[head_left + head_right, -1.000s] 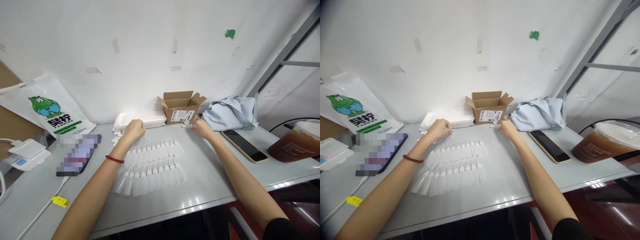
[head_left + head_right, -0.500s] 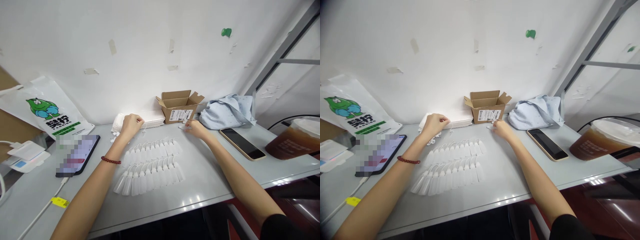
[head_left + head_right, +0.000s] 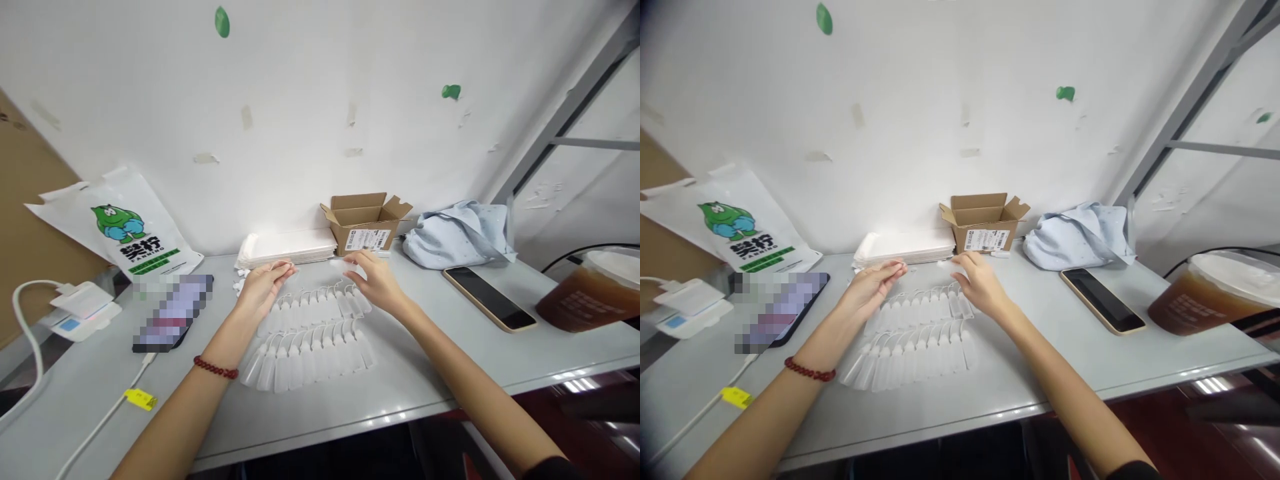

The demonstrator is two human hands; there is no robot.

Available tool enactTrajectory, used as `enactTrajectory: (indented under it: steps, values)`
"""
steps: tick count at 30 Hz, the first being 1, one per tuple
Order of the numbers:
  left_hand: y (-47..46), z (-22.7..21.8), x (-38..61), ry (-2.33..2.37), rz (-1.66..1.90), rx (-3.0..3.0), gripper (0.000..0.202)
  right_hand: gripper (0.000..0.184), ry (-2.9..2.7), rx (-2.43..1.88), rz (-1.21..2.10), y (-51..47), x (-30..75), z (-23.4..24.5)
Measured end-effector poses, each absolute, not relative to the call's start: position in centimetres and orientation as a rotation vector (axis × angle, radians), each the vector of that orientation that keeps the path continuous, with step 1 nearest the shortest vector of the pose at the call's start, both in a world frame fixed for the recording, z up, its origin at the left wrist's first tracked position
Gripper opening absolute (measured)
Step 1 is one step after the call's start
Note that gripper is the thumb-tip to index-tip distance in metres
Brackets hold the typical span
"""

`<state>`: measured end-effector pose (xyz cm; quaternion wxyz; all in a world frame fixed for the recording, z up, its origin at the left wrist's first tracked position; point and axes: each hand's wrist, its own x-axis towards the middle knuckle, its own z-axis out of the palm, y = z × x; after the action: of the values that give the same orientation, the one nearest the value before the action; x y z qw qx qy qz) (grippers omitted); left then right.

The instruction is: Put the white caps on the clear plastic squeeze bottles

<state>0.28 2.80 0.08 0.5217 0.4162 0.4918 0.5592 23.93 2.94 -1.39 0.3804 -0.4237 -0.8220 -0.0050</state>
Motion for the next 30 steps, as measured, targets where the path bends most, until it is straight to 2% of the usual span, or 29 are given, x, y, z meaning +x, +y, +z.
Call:
enactTrajectory:
  steps: [4, 9, 19, 30]
  values:
    - [1.1, 0.9, 1.5, 1.055, 1.315, 0.908, 0.005, 0.017, -2.091, -0.873, -0.092, 1.6, 22.5, -1.8]
    - [-0.8, 1.5, 2.8, 0.931, 1.290, 0.885, 0.018, 0.021, -2.111, -0.752, -0.034, 0.4, 21.4, -2.1]
    - [-1.6, 1.8, 3.5, 1.061, 1.431, 1.019, 0.019, 0.019, -2.072, -0.803, 0.004, -0.2, 21.3, -1.7]
    - [-1.9, 1.5, 3.7, 0.995, 1.342, 0.962, 0.019, 0.020, -2.027, -0.793, -0.004, -0.5, 21.2, -1.5]
